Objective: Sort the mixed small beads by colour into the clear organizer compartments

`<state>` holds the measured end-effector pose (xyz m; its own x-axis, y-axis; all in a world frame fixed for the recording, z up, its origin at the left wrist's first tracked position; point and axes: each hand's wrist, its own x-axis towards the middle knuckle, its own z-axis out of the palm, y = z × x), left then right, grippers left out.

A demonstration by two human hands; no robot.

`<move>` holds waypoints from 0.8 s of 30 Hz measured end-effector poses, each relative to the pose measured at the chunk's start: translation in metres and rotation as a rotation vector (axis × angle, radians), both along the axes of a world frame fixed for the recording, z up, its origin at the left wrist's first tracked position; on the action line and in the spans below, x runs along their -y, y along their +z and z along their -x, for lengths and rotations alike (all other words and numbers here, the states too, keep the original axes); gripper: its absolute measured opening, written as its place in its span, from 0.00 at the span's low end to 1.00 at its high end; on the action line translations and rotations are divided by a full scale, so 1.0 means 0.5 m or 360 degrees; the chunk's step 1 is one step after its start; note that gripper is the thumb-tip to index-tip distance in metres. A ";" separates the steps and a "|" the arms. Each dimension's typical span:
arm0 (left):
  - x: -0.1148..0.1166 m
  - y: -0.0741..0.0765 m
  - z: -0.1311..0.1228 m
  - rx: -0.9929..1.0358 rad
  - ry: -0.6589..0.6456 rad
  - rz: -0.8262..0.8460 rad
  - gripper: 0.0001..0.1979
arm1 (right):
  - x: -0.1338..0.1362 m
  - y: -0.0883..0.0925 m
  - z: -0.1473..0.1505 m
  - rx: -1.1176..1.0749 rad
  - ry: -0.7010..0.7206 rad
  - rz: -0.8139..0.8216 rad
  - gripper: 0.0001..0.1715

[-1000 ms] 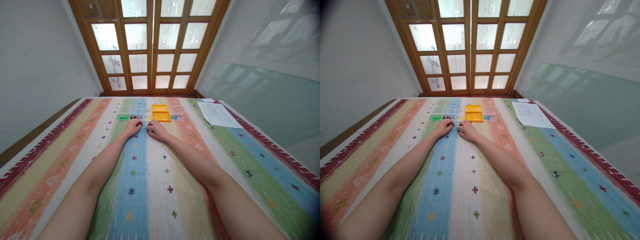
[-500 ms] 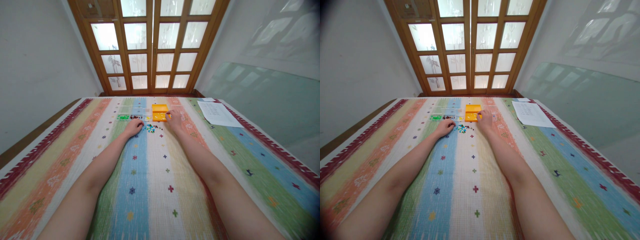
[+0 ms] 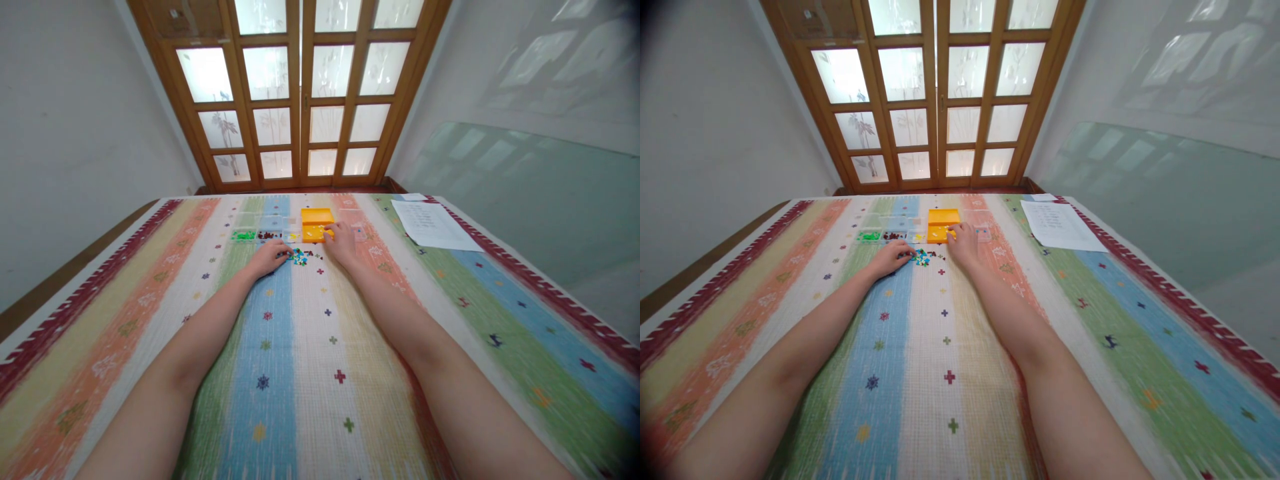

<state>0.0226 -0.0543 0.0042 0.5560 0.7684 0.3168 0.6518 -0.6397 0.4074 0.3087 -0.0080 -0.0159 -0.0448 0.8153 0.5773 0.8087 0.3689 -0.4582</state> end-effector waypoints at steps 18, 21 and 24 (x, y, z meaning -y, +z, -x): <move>-0.010 -0.011 0.004 0.0285 0.0105 0.0121 0.08 | 0.011 0.003 0.017 0.0024 0.0082 0.0013 0.11; -0.019 -0.018 0.007 0.0619 0.0191 0.0230 0.09 | 0.009 0.001 0.017 0.0041 0.0085 0.0024 0.10; -0.031 -0.024 0.011 0.1044 0.0241 0.0378 0.09 | 0.007 -0.001 0.017 0.0042 0.0090 0.0035 0.11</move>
<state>0.0170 -0.0387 -0.0076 0.1895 0.9119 0.3641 0.2992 -0.4068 0.8631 0.3004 -0.0115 -0.0166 -0.1062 0.8235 0.5573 0.7986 0.4046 -0.4456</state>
